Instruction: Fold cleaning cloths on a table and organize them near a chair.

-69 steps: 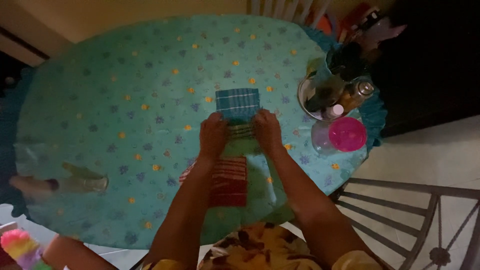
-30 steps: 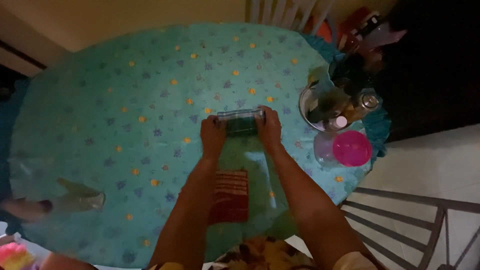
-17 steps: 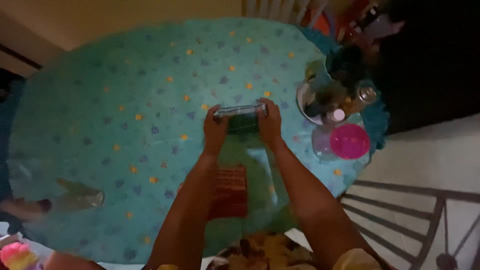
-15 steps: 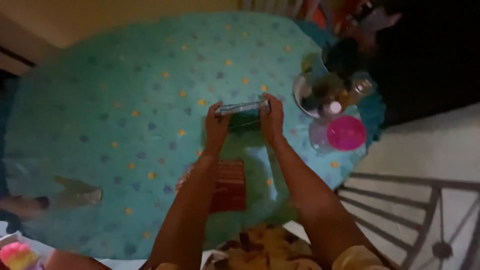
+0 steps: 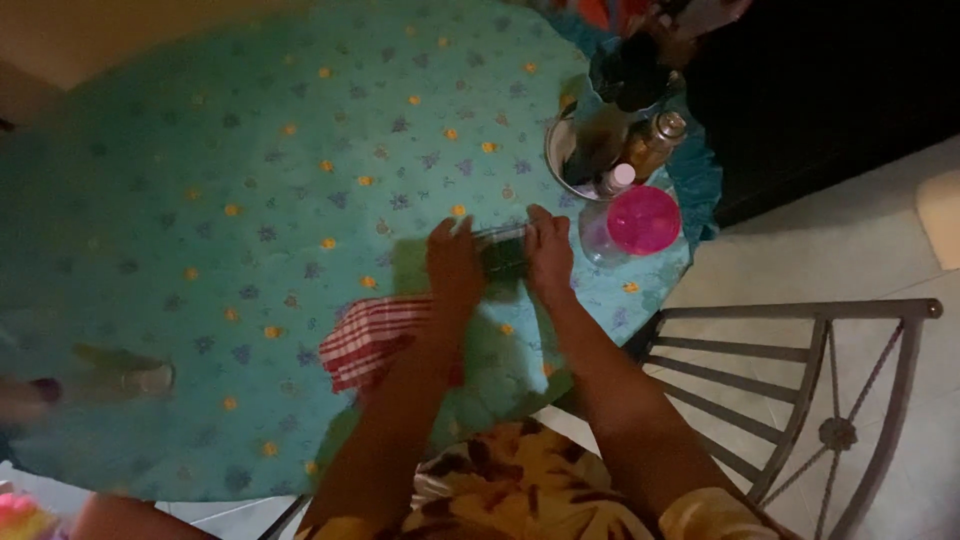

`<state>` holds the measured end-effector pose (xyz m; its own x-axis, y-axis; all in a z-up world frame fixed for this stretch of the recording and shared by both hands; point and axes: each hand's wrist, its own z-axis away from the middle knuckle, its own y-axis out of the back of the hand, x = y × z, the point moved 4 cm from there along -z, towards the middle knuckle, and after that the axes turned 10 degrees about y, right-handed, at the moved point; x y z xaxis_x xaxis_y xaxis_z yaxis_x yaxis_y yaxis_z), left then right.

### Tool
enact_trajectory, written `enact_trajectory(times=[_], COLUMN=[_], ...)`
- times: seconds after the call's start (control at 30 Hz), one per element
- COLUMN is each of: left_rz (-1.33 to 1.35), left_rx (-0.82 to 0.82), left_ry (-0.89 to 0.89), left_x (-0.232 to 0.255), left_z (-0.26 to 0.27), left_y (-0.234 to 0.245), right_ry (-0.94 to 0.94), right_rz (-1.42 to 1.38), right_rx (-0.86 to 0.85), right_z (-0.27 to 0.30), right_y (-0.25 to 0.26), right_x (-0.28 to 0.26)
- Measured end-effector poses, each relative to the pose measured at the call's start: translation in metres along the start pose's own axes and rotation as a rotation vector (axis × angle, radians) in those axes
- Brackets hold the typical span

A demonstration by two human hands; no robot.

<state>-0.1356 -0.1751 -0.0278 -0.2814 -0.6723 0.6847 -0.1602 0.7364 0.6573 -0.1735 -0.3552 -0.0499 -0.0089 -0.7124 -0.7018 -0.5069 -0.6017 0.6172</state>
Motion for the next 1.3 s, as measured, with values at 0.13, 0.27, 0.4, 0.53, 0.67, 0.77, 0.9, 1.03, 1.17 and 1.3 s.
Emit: enact_trajectory(times=[0.13, 0.27, 0.4, 0.53, 0.67, 0.77, 0.9, 1.03, 1.17, 1.3], left_rz=[-0.452, -0.274, -0.189, -0.452, -0.320, -0.266, -0.475, -0.520, -0.473, -0.649], left_rx=[-0.429, -0.228, -0.362, -0.411, -0.362, -0.390, -0.413, -0.337, -0.195, -0.361], left_ry=[-0.052, -0.337, -0.206, -0.213, -0.232, -0.182, -0.221, -0.157, -0.129, 0.013], left_x=[0.001, -0.006, -0.010, -0.015, -0.027, -0.019, -0.024, -0.039, -0.100, -0.127], left_z=[0.009, 0.032, 0.030, 0.032, 0.032, 0.028, 0.035, 0.050, 0.061, 0.069], left_y=[-0.028, -0.047, -0.048, -0.055, -0.068, -0.061, -0.056, -0.019, 0.019, 0.072], right_ry=[0.122, 0.255, 0.602, 0.494, 0.515, 0.390, 0.560, 0.531, 0.645, 0.799], right_rz=[0.132, 0.384, 0.554, 0.573, 0.563, 0.564, 0.624, 0.467, 0.307, -0.151], right_rx=[0.029, -0.132, -0.222, -0.411, -0.444, -0.594, -0.391, -0.370, -0.210, -0.263], right_z=[-0.004, -0.004, 0.022, 0.028, 0.027, 0.012, 0.028, 0.026, 0.026, 0.055], right_y=[-0.001, 0.008, -0.024, -0.021, -0.017, 0.006, -0.033, -0.011, -0.021, -0.097], right_x=[0.001, -0.020, 0.007, 0.004, -0.001, -0.037, 0.017, -0.016, -0.040, -0.009])
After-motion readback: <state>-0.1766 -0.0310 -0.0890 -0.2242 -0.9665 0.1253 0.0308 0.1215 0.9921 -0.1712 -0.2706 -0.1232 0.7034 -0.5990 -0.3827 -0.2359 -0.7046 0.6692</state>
